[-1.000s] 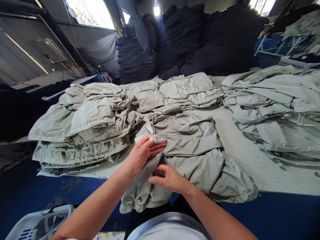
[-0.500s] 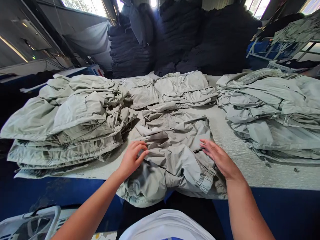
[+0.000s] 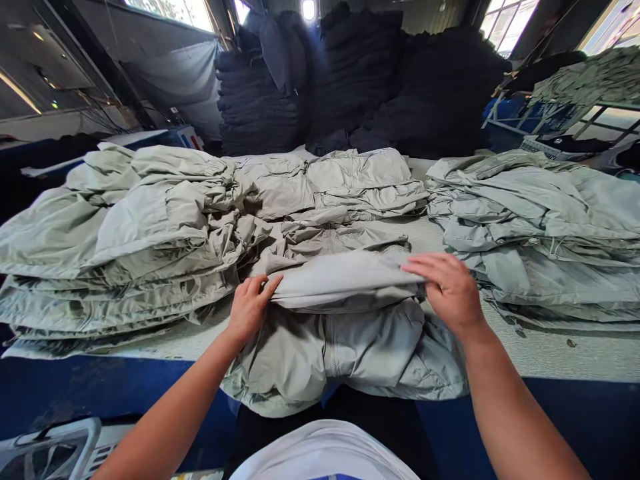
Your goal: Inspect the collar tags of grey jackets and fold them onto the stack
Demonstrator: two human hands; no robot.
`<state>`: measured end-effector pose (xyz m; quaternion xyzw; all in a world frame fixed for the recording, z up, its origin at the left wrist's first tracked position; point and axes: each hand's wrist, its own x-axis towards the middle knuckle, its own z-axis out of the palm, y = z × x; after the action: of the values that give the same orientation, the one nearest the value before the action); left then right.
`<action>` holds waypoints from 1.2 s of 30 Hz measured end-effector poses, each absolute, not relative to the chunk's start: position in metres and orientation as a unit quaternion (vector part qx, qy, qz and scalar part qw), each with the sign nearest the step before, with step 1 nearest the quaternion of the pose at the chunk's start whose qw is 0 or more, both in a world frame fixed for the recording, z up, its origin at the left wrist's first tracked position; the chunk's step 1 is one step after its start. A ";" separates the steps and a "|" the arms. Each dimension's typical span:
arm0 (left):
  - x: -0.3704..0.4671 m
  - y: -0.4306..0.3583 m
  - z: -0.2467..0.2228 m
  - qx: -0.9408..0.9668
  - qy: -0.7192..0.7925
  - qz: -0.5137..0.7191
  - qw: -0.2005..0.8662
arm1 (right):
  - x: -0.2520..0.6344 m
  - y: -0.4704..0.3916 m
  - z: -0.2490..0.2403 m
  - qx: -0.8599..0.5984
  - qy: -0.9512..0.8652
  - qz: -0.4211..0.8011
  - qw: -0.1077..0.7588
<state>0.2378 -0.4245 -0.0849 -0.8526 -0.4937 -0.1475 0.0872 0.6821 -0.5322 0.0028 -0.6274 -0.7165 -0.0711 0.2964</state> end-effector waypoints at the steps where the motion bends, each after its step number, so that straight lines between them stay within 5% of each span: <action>1: 0.239 -0.426 -0.082 -0.857 -0.488 -0.140 0.084 | 0.691 -0.522 0.002 -0.655 -0.693 -0.113 0.279; 9: 0.286 -0.431 -0.045 -0.894 -0.396 -0.182 0.105 | 0.668 -0.470 -0.029 -0.681 -0.713 -0.100 0.137; 16: 0.316 -0.389 -0.100 -0.872 -0.486 -0.050 0.033 | 0.637 -0.434 -0.095 -0.729 -0.681 -0.056 0.049; 36: 0.291 -0.411 -0.135 -0.855 -0.489 -0.167 0.027 | 0.638 -0.449 -0.122 -0.700 -0.691 -0.085 0.158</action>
<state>0.2906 -0.4110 -0.1347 -0.8555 -0.4893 -0.1675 0.0272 0.6384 -0.4492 -0.1217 -0.7004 -0.6908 -0.0850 0.1580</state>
